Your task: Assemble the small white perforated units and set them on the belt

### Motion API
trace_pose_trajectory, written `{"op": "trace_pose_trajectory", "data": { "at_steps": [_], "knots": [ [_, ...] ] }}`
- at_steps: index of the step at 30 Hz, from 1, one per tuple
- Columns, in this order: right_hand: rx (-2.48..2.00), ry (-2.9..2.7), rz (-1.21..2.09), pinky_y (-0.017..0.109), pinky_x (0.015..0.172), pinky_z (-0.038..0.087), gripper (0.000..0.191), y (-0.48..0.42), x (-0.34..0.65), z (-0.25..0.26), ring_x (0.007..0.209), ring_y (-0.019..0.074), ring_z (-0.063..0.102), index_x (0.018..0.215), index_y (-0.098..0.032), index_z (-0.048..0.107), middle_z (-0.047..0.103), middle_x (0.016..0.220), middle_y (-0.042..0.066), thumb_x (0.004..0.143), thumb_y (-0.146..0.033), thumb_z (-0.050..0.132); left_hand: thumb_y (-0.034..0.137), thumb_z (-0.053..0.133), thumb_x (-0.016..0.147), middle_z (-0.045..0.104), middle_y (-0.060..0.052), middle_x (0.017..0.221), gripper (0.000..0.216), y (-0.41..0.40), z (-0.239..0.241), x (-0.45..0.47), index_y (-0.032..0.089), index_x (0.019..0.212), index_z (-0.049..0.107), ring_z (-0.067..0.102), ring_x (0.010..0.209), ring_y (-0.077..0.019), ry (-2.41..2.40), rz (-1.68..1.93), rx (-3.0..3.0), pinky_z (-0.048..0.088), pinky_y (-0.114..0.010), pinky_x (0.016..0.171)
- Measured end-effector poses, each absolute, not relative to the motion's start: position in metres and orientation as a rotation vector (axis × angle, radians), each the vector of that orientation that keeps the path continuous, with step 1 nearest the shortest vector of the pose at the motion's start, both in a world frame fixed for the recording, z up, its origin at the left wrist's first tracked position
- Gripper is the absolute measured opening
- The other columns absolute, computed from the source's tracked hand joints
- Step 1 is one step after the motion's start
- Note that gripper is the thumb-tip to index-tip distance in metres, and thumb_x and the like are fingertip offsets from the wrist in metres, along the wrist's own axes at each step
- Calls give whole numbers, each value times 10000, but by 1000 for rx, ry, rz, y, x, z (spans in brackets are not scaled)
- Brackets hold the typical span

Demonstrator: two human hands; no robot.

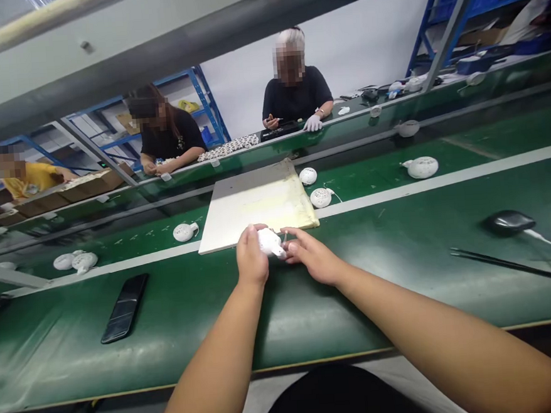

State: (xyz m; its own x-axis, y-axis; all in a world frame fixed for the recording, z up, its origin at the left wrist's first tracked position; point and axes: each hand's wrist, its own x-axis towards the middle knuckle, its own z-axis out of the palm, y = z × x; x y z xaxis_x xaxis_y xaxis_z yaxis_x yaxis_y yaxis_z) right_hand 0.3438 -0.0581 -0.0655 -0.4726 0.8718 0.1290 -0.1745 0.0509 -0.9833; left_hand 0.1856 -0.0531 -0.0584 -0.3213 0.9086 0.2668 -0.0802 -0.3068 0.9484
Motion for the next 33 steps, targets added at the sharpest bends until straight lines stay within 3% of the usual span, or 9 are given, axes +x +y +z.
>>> {"op": "trace_pose_trajectory", "data": {
  "at_steps": [4,7,10,15,19,23,26,33],
  "knots": [
    [-705,-1883,1316,456,1009,489,603,-68,348,-61,1102,237,632,1478,-236,420,647,1235,109,922,-389,596,560,530,920,713,-62,774,429,-46,-60,178,147,887,643,689,695,-184,1094,1740,952,538,-300,658],
    [-691,-2142,1035,486,1010,488,669,-72,350,-58,1095,263,624,1524,-273,384,619,1287,115,909,-396,619,555,534,916,702,-58,734,433,-47,-57,174,140,893,653,691,674,-184,1079,1700,958,537,-289,627],
    [-616,-2270,921,472,1016,488,680,-74,353,-55,1080,248,630,1550,-304,330,564,1368,114,928,-369,597,572,515,922,719,-70,840,461,-49,-54,173,146,981,680,707,740,-193,1068,1670,982,556,-303,659],
    [-550,-2378,901,457,973,502,571,-73,361,-48,1104,276,633,1462,-347,486,586,1368,87,907,-355,620,624,453,936,742,-114,920,564,-51,-53,169,128,954,722,715,782,-210,1100,1560,1017,565,-318,681],
    [-737,-2107,889,429,884,537,668,-68,365,-52,859,234,689,1519,-292,372,681,1200,89,911,-469,587,603,439,957,734,-105,898,554,-59,-47,171,142,911,743,689,783,-199,1069,1545,1261,541,-307,693],
    [-835,-1429,962,396,893,554,551,-65,352,-59,1081,241,651,1431,-247,388,592,1319,132,996,-576,309,524,398,1001,710,-123,1009,509,-74,-41,189,160,948,750,670,923,-227,952,1434,1605,526,-359,826],
    [-802,-1266,1223,388,982,533,603,-67,335,-62,1174,226,625,1351,-215,418,608,1301,139,996,-621,150,504,379,1010,703,-120,1018,494,-83,-42,206,180,903,736,647,997,-244,899,1382,1753,488,-405,939],
    [-895,-1217,1281,386,1075,474,617,-76,328,-69,1177,214,620,1337,-204,454,645,1214,110,1002,-621,146,451,343,1026,683,-109,1027,440,-88,-53,221,207,875,677,610,1077,-250,926,1405,1889,450,-433,1004]
  ]
}}
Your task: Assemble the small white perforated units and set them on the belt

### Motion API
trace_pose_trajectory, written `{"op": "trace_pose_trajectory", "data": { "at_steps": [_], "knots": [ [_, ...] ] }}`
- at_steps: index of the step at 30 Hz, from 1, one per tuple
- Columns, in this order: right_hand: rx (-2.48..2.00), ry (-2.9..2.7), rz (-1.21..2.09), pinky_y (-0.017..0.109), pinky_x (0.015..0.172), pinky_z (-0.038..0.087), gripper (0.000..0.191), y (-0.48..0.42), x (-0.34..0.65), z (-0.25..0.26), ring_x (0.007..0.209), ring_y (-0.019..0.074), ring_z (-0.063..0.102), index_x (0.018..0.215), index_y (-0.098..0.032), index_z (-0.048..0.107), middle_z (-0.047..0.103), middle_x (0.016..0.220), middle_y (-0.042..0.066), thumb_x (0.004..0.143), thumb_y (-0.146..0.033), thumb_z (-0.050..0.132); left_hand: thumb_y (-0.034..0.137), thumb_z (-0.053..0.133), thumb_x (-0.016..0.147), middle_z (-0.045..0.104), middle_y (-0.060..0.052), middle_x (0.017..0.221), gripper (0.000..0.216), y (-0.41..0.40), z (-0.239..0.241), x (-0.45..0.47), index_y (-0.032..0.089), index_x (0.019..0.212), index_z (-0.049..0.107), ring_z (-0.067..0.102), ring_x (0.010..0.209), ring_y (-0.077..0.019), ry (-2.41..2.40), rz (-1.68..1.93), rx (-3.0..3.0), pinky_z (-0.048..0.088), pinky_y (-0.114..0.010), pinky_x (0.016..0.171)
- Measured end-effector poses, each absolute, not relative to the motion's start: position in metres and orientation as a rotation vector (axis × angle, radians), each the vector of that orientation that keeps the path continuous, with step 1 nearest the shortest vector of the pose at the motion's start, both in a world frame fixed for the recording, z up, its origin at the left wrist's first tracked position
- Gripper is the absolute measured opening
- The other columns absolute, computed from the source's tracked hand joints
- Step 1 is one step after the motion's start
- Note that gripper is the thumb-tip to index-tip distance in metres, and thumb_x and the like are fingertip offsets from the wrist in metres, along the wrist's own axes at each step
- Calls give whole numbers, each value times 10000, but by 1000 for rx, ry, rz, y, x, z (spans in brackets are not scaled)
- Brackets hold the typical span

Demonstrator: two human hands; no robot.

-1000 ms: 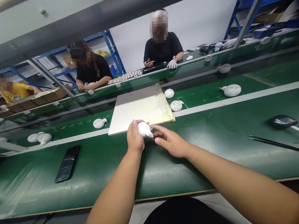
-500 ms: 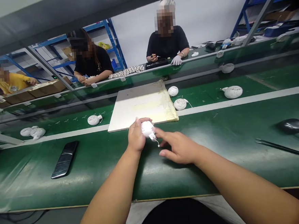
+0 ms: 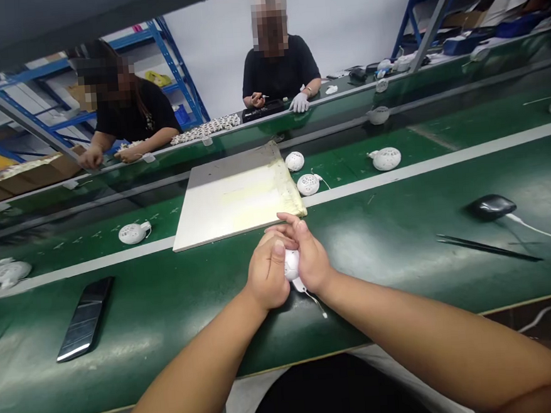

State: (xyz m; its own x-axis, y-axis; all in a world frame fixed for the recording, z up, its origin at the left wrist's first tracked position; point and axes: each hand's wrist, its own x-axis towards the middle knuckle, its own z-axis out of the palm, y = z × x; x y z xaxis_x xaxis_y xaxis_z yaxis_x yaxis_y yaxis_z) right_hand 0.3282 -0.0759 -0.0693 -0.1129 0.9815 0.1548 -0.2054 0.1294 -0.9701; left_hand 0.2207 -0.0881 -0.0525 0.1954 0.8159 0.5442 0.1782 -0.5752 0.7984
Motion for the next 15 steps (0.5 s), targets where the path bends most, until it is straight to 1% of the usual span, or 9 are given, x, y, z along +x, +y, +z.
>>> {"op": "trace_pose_trajectory", "data": {
  "at_steps": [2,4,6,7,9,11,12,13,15],
  "knots": [
    [-891,-1218,1294,387,1061,480,574,-73,331,-71,1134,212,636,1337,-209,456,648,1192,107,1010,-597,187,435,329,1032,675,-109,1008,440,-86,-52,220,205,882,673,608,1066,-247,931,1370,1939,458,-427,986],
    [-893,-1243,1275,398,1045,479,535,-69,335,-71,1118,217,635,1353,-209,441,635,1218,113,1012,-571,246,419,333,1035,667,-101,964,431,-83,-51,216,201,900,679,609,1038,-241,965,1351,1969,460,-412,970],
    [-913,-1345,1233,411,1023,477,522,-65,339,-67,1126,228,620,1375,-200,427,619,1254,119,1001,-550,326,416,347,1035,654,-88,928,417,-80,-49,211,195,912,679,616,970,-223,1019,1405,1946,470,-388,932],
    [-930,-1425,1238,414,995,487,530,-63,341,-64,1099,232,626,1390,-197,421,625,1245,119,989,-541,376,422,351,1035,650,-84,938,408,-78,-49,207,195,938,675,618,950,-214,1039,1455,1907,475,-377,915],
    [-962,-1588,1297,412,906,516,581,-62,345,-59,977,229,655,1435,-201,391,662,1162,107,955,-517,475,469,365,1027,647,-89,1045,384,-73,-51,199,210,1093,640,616,994,-209,1052,1554,1796,481,-368,917],
    [-1011,-1699,1273,419,855,527,708,-61,349,-55,894,232,664,1494,-215,321,684,1086,93,900,-496,586,557,398,994,608,-108,1225,460,-68,-54,190,241,1300,535,588,1125,-224,1078,1583,1694,477,-379,967],
    [-1035,-1740,1174,440,878,519,795,-61,351,-53,929,252,661,1517,-218,288,680,1101,100,860,-488,647,610,393,974,585,-116,1280,538,-66,-57,186,253,1367,480,582,1149,-233,1092,1551,1642,486,-382,964],
    [-1044,-1785,1028,471,930,498,869,-60,354,-52,1008,283,645,1528,-217,275,668,1145,114,817,-477,701,660,366,956,579,-125,1297,606,-64,-58,182,251,1394,459,595,1131,-242,1093,1480,1591,504,-382,936],
    [-993,-1901,735,526,1040,423,939,-56,359,-51,1170,340,571,1521,-215,317,628,1250,140,740,-456,781,708,315,939,618,-138,1229,681,-62,-59,176,210,1358,513,639,1019,-250,1057,1267,1524,531,-377,857]
  ]
}}
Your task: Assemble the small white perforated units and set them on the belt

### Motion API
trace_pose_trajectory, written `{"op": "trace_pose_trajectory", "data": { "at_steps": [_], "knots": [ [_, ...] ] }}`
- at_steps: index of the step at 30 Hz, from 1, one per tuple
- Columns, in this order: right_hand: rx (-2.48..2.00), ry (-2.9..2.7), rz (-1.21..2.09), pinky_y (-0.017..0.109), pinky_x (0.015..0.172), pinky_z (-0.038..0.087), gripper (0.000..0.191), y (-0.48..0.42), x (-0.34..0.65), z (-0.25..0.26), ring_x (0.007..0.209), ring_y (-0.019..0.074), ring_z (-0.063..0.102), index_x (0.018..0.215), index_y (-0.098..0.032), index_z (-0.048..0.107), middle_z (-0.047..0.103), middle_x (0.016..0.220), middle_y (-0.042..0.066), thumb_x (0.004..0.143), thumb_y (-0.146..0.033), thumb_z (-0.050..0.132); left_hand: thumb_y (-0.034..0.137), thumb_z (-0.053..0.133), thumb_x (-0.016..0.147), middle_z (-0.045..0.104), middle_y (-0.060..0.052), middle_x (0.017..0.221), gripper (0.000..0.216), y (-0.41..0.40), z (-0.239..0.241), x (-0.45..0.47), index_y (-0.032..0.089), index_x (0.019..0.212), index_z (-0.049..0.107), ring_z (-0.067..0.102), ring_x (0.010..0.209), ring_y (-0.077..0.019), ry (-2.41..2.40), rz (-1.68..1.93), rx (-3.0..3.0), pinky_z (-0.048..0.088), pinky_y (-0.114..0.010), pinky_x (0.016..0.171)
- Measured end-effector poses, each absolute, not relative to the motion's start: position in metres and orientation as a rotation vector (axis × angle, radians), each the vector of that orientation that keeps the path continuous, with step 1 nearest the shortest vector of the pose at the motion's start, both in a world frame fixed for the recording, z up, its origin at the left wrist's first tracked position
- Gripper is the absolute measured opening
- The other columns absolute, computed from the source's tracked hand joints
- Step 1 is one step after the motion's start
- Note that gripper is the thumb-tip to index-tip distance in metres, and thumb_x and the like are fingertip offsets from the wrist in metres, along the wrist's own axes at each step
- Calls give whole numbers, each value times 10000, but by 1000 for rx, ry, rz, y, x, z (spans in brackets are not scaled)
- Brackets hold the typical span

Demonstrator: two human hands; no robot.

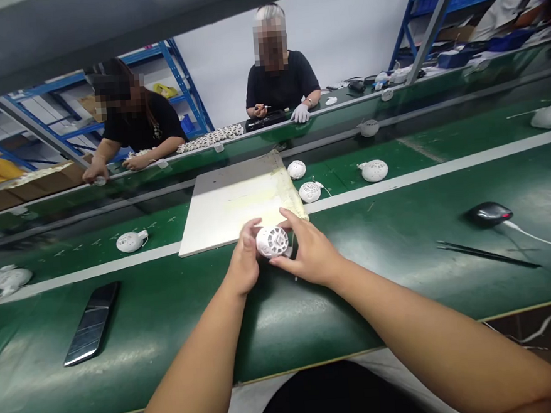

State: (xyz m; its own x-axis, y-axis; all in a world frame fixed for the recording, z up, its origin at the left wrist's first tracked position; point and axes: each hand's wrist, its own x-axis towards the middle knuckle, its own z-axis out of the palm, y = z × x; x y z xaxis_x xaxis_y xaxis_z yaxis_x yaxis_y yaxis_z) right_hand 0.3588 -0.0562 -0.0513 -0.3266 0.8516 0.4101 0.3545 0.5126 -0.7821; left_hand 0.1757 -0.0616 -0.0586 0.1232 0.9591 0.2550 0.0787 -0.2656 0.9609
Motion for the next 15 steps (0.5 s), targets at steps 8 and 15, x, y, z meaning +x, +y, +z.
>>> {"op": "trace_pose_trajectory", "data": {
  "at_steps": [8,15],
  "knots": [
    [-692,-1478,1020,438,1002,497,562,-46,362,-60,1122,251,633,1338,-214,506,665,1190,115,977,-623,371,509,678,847,605,-120,1254,589,-75,-42,181,187,1310,507,604,1032,-260,977,882,1949,475,-381,917],
    [-757,-1431,1238,426,914,538,555,-55,355,-65,957,247,720,1178,-205,628,763,977,92,983,-640,344,567,572,896,564,-155,1376,575,-77,-52,197,171,1308,513,541,1236,-318,864,884,2194,413,-454,1058]
  ]
}}
